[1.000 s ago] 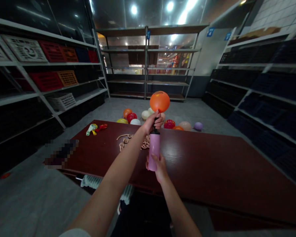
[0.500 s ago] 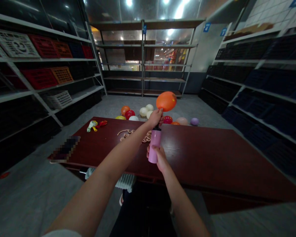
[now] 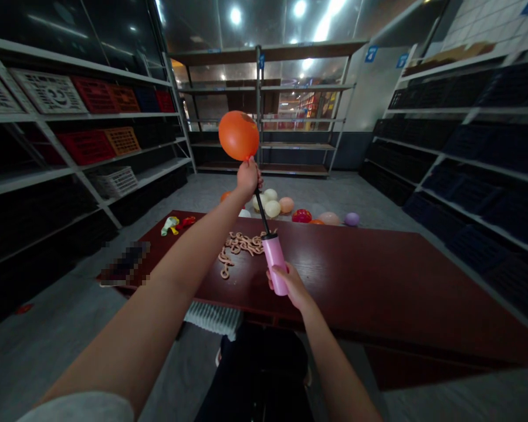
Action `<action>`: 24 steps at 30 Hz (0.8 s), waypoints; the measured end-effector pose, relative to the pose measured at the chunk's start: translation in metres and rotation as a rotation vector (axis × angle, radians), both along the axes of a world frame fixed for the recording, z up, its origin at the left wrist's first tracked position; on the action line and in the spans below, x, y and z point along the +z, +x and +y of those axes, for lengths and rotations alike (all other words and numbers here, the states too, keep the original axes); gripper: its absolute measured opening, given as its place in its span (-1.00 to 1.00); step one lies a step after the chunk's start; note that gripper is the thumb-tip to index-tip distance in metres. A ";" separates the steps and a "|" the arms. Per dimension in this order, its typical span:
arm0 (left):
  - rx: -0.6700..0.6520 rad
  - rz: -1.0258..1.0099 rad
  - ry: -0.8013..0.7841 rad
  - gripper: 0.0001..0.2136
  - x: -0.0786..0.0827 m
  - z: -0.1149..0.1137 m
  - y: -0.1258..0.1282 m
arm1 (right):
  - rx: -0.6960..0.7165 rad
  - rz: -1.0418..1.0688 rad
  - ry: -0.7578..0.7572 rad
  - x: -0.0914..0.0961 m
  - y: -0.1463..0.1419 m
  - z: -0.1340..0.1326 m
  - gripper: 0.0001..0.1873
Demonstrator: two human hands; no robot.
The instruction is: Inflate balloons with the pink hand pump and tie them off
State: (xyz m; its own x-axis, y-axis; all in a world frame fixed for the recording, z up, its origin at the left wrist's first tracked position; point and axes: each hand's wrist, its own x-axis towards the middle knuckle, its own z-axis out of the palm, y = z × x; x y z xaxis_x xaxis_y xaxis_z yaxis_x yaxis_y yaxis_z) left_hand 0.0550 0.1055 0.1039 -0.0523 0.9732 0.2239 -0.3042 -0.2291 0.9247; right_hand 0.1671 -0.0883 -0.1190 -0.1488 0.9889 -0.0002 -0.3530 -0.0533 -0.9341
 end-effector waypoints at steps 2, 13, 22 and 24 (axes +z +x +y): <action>-0.037 -0.052 -0.046 -0.66 -0.003 0.001 0.006 | -0.002 0.025 -0.022 0.000 0.000 0.000 -0.58; -0.499 -0.143 -0.266 -0.62 -0.111 -0.031 0.060 | -0.093 0.196 -0.115 0.008 0.004 0.004 -0.51; -0.243 -0.204 -0.363 -0.66 -0.118 -0.034 0.032 | 0.094 0.126 -0.185 0.024 0.011 0.003 -0.48; -0.115 -0.245 -0.384 -0.66 -0.116 -0.031 0.017 | 0.150 0.035 -0.203 0.035 0.014 0.004 -0.53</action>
